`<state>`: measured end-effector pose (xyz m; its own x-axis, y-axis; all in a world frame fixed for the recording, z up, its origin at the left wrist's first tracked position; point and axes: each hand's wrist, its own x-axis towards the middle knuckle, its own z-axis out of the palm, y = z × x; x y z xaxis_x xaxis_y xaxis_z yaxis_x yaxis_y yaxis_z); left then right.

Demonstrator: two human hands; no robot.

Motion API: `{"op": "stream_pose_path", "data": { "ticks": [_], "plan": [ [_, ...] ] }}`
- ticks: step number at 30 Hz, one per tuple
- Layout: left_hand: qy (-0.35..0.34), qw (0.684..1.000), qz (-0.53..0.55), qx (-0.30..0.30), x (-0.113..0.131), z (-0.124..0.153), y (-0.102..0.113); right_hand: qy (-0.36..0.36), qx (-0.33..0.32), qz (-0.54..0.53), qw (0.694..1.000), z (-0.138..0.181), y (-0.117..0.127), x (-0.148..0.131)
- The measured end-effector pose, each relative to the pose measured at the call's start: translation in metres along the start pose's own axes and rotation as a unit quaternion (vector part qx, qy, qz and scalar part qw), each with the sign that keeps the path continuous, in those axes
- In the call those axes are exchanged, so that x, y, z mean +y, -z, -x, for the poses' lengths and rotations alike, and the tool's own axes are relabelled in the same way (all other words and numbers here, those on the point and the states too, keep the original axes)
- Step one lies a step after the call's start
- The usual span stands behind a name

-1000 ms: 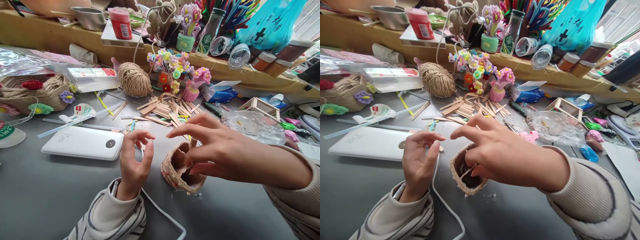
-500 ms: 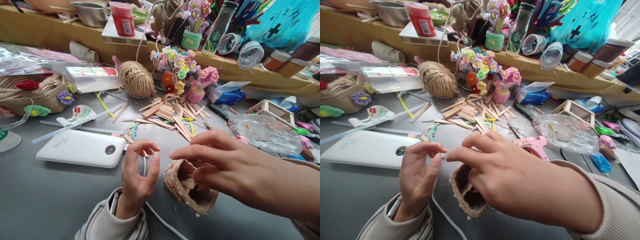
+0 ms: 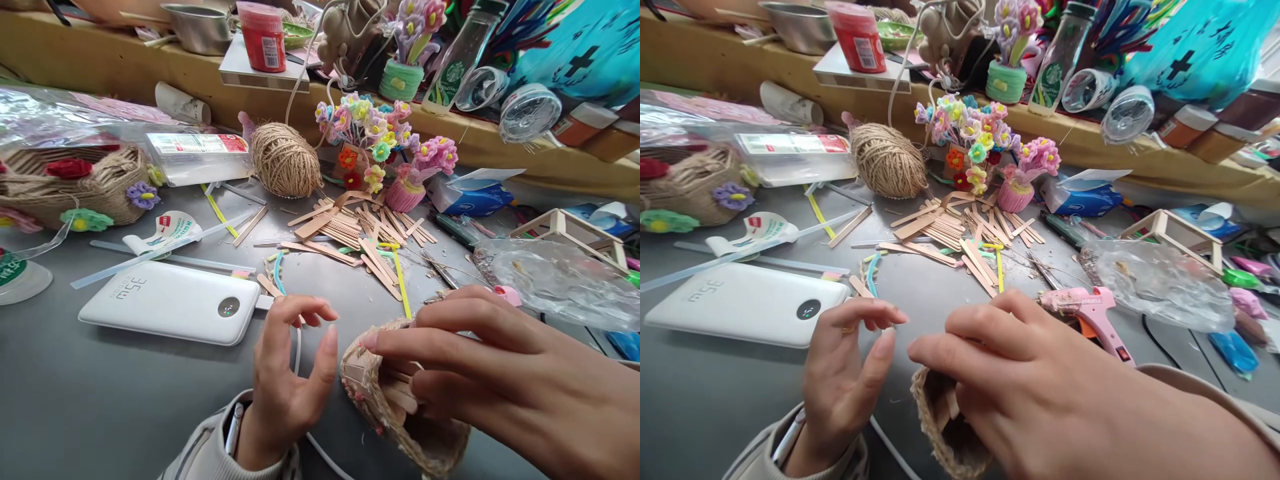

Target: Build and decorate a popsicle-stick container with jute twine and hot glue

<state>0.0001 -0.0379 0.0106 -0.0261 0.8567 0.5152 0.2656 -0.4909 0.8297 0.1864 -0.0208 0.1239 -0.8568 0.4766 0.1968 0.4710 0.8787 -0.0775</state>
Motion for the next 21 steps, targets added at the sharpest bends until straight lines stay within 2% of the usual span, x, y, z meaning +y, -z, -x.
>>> {"op": "stream_pose_path", "data": {
  "ticks": [6, 9, 15, 21],
  "plan": [
    [-0.015, 1.000, -0.019, -0.002, 0.002, -0.001, 0.000, 0.001, 0.018, -0.010, 1.000, 0.007, -0.007, 0.000],
    [-0.015, 1.000, -0.027, -0.001, 0.002, -0.002, 0.000, 0.000, -0.005, -0.005, 1.000, 0.012, -0.007, 0.002],
    [-0.023, 0.998, -0.059, -0.003, 0.000, -0.003, 0.001, -0.004, -0.004, 0.031, 1.000, 0.010, 0.001, 0.000],
    [-0.079, 0.991, -0.104, 0.001, 0.009, -0.011, 0.003, 0.009, 0.004, 0.051, 0.999, 0.013, 0.012, 0.003]
  ]
}}
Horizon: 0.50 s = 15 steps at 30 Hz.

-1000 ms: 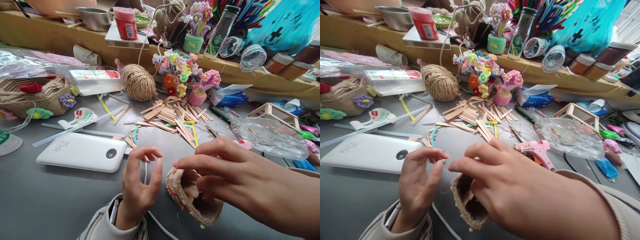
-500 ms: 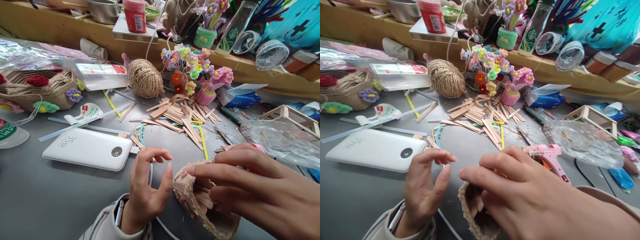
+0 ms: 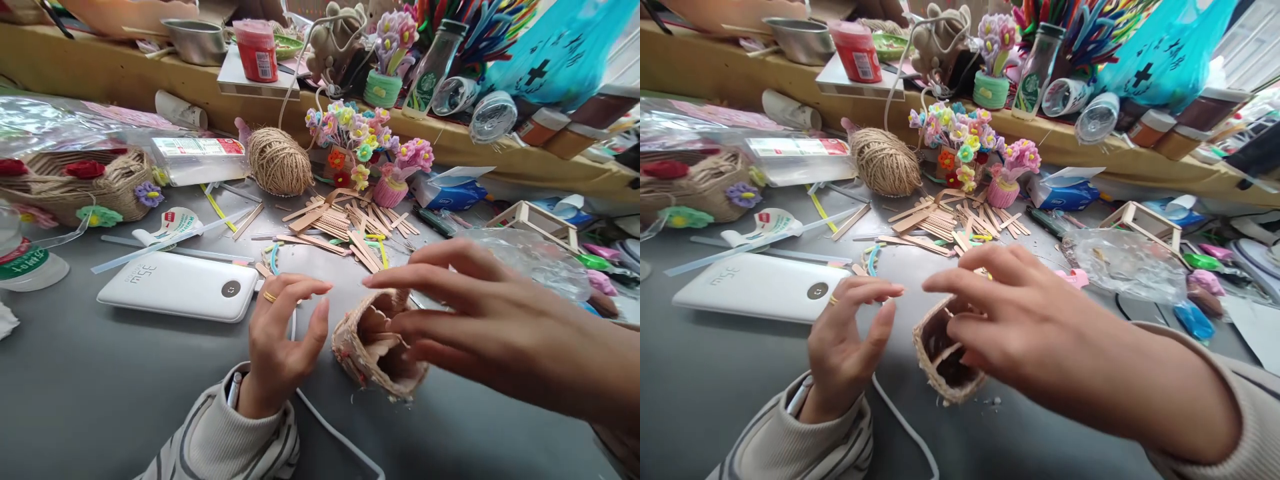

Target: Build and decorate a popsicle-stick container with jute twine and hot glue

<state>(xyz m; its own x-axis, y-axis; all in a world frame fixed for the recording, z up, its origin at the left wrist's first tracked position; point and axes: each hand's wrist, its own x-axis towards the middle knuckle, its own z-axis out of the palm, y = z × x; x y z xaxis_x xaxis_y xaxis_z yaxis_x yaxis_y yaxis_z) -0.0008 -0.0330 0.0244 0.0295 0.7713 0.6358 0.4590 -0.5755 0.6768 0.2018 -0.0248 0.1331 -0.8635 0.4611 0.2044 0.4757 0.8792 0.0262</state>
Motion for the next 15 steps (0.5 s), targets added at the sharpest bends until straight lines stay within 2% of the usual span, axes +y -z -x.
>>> {"op": "stream_pose_path", "data": {
  "ticks": [4, 10, 15],
  "plan": [
    [-0.032, 0.999, -0.026, -0.003, 0.018, -0.003, 0.010, -0.056, 0.054, 0.036, 0.996, 0.015, 0.008, 0.004],
    [-0.057, 0.992, -0.083, -0.078, 0.047, 0.011, 0.019, -0.144, 0.124, 0.072, 0.979, 0.043, 0.008, 0.002],
    [-0.066, 0.987, -0.117, -0.091, 0.045, 0.015, 0.019, -0.178, 0.163, 0.039, 0.970, 0.060, -0.009, -0.013]
  ]
}}
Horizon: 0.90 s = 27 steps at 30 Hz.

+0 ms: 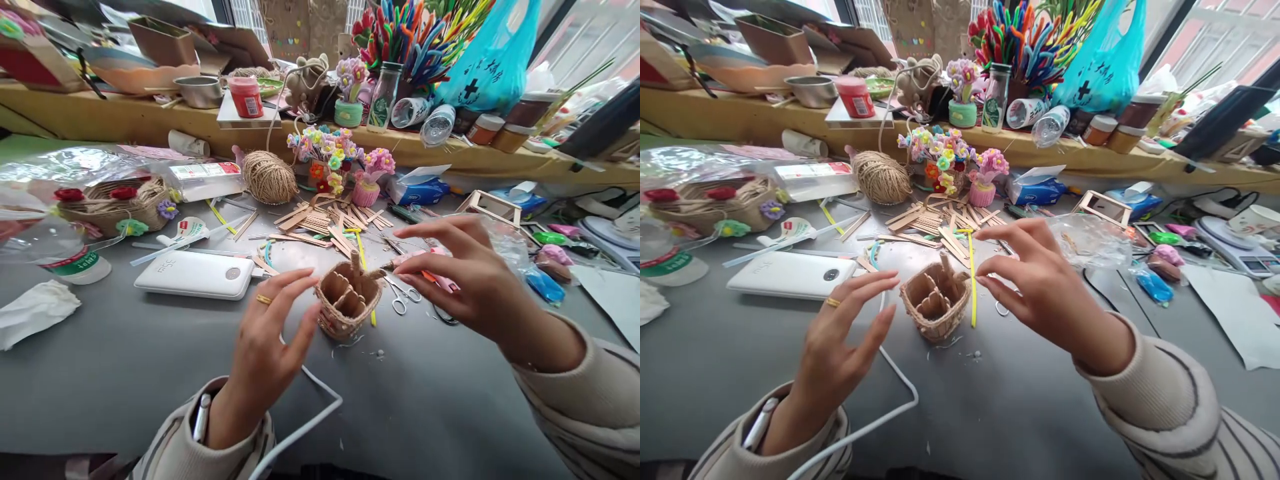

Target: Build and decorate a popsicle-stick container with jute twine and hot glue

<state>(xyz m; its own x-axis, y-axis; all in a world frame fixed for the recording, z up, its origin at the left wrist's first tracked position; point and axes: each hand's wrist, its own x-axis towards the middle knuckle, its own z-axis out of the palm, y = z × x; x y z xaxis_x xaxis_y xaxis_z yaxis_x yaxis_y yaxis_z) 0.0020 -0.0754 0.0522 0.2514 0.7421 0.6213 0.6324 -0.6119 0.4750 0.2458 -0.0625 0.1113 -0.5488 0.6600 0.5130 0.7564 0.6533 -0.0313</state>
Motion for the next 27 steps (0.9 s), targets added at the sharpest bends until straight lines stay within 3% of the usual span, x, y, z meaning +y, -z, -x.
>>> {"op": "stream_pose_path", "data": {
  "ticks": [7, 12, 15, 20, 27],
  "plan": [
    [-0.059, 0.995, -0.054, -0.067, -0.013, -0.002, 0.000, -0.047, 0.031, -0.042, 0.998, 0.025, -0.022, -0.029],
    [-0.048, 0.996, -0.072, -0.008, 0.005, -0.007, -0.001, -0.048, 0.053, -0.034, 0.997, 0.023, -0.023, -0.030],
    [-0.020, 0.995, -0.101, 0.018, 0.018, -0.016, -0.004, -0.013, 0.063, -0.015, 0.998, 0.011, -0.020, -0.024],
    [0.020, 0.984, -0.173, -0.022, 0.030, -0.026, -0.008, 0.108, 0.014, 0.014, 0.994, -0.020, -0.019, -0.024],
    [0.021, 0.978, -0.204, -0.037, 0.037, -0.030, -0.011, 0.162, -0.062, -0.016, 0.985, -0.042, -0.026, -0.021]
  ]
}}
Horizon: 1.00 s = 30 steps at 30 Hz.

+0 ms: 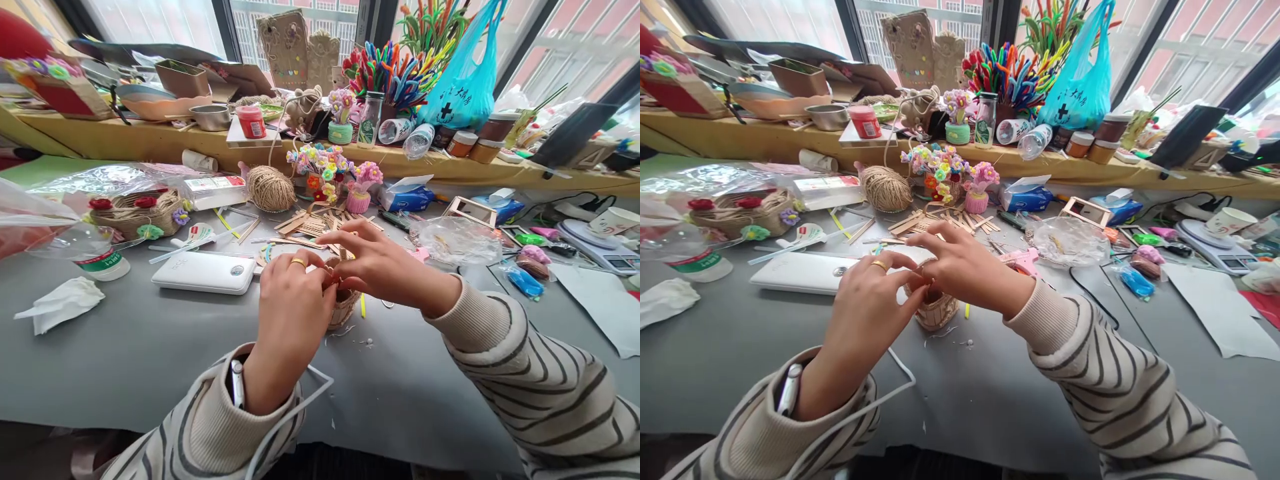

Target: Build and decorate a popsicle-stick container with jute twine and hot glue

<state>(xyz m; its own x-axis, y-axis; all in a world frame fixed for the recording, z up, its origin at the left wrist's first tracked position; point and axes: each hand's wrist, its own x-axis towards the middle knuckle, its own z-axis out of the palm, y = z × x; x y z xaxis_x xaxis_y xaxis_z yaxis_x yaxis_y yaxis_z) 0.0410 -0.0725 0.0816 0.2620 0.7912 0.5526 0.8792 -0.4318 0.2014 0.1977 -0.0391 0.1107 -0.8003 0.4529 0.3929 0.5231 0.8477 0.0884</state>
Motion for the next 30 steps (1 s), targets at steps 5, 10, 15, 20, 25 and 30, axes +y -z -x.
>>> {"op": "stream_pose_path", "data": {
  "ticks": [5, 10, 15, 20, 25, 30],
  "plan": [
    [0.013, 1.000, 0.002, -0.008, 0.003, -0.002, -0.001, 0.002, -0.039, -0.015, 0.999, -0.007, 0.002, 0.006],
    [0.004, 1.000, 0.007, 0.000, 0.004, -0.003, 0.000, 0.011, -0.085, -0.030, 0.996, -0.014, 0.005, 0.008],
    [0.005, 1.000, 0.018, 0.007, 0.003, -0.003, -0.001, 0.033, -0.102, -0.036, 0.994, -0.021, 0.006, 0.011],
    [0.024, 0.999, 0.010, -0.027, 0.004, -0.004, 0.004, 0.075, -0.113, -0.045, 0.990, -0.029, 0.005, 0.016],
    [0.046, 0.996, -0.011, -0.080, 0.007, -0.005, 0.009, 0.102, -0.126, -0.051, 0.985, -0.033, 0.004, 0.019],
    [0.048, 0.996, -0.020, -0.079, 0.006, -0.005, 0.008, 0.093, -0.117, -0.055, 0.987, -0.034, 0.017, 0.019]
  ]
}}
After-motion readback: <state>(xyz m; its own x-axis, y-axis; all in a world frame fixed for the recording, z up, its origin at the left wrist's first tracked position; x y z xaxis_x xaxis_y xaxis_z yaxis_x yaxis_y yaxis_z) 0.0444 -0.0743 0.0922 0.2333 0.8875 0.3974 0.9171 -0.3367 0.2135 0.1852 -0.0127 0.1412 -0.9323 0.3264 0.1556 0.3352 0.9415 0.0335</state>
